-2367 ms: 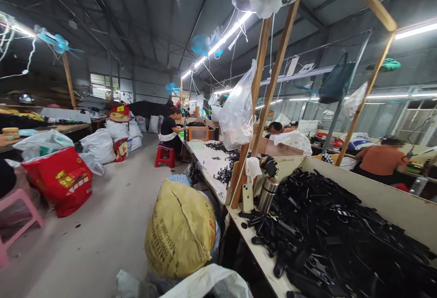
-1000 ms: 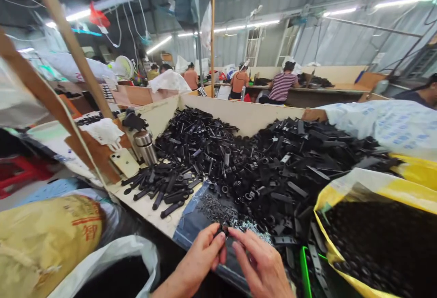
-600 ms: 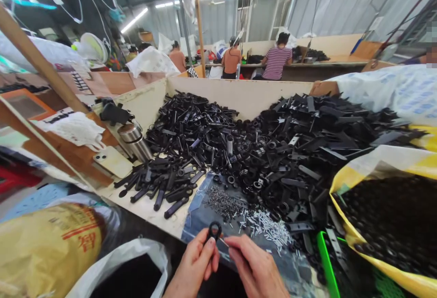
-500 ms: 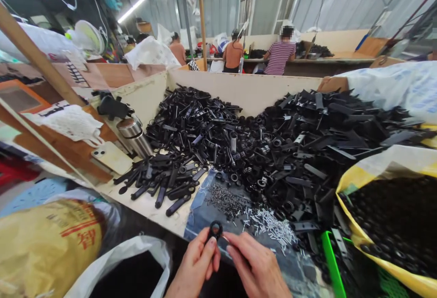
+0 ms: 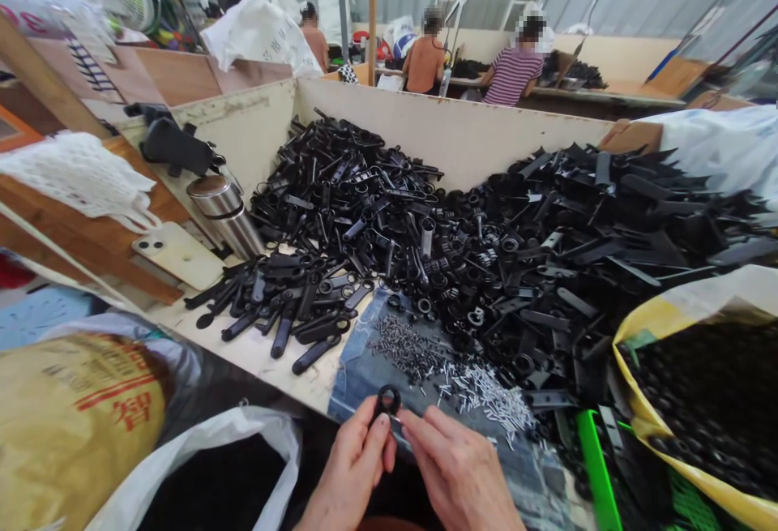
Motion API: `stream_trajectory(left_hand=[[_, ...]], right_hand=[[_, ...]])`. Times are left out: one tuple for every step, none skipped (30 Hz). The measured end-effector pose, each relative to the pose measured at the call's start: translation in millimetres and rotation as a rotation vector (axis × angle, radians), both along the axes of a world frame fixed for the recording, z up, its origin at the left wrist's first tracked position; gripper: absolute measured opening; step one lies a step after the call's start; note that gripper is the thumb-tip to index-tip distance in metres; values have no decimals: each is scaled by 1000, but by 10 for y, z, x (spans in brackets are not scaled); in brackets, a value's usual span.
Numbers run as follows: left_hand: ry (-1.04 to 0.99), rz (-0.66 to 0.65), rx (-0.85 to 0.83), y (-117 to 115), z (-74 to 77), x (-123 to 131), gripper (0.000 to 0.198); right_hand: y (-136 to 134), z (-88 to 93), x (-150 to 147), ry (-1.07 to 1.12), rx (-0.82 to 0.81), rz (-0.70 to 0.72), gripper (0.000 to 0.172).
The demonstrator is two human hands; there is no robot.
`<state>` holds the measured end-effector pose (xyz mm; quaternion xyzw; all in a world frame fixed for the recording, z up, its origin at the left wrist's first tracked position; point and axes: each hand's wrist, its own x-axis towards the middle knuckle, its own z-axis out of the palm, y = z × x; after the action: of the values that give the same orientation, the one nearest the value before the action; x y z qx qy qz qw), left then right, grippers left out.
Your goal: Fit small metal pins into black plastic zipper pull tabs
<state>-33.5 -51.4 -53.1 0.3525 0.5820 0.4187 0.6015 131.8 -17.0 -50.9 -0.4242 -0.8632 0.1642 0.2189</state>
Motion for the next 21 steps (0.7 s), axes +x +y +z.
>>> stream_trajectory(left_hand=[[-5,3,-5,4,-3,5,57],[-10,2,-7,6,-10,9,57],[-15,1,-8,7,-19,12,56],[-20,0,-8,6,-29,15,55],[-25,1,-8,4,-39,17,54],[-31,-1,-11,2,-47,18,54],[-34,0,-14,0,-54,19,54],[-35,-2,-18,-1,-57,20,54],[-32,-3,-22,-1,-58,22,54],[-25,-3,-27,-1,-57,23,53],[-16,0,-30,0,-56,27,53],[-9,4,-32,1,-58,31,52],[-7,11,-36,1,-63,38,52],[-10,21,-42,-1,-74,48,51],[-15,37,-50,-3,-90,59,51],[-22,61,-58,-5,-112,72,50],[-32,92,-69,-8,-138,86,50],[-45,127,-80,-10,-166,100,49],[-60,163,-91,-12,-194,112,48],[-78,193,-101,-12,-219,122,47],[-93,216,-113,-11,-240,129,47]], right_hand=[[-6,-20,2,-6,2,-1,49],[-12,-33,3,-6,8,-3,49],[-16,-42,4,-7,14,-4,48],[-20,-48,5,-8,19,-6,48],[-22,-52,5,-10,22,-9,47],[-24,-56,6,-15,22,-9,47],[-24,-61,5,-25,20,-9,45],[-23,-67,5,-38,14,-7,43],[-22,-75,5,-53,9,-5,40],[-21,-83,3,-70,4,-3,37],[-20,-93,1,-92,-2,-1,35],[-19,-104,-2,-116,-4,-2,33],[-19,-116,-8,-139,-2,-4,32],[-21,-128,-15,-157,8,-6,32],[-23,-139,-24,-173,29,-12,32],[-26,-147,-35,-187,58,-17,33],[-27,-151,-47,-202,93,-20,35],[-26,-149,-61,-219,129,-24,36],[-24,-142,-76,-241,160,-20,37],[-19,-127,-91,-265,183,-4,37],[-12,-107,-108,-289,198,9,38]])
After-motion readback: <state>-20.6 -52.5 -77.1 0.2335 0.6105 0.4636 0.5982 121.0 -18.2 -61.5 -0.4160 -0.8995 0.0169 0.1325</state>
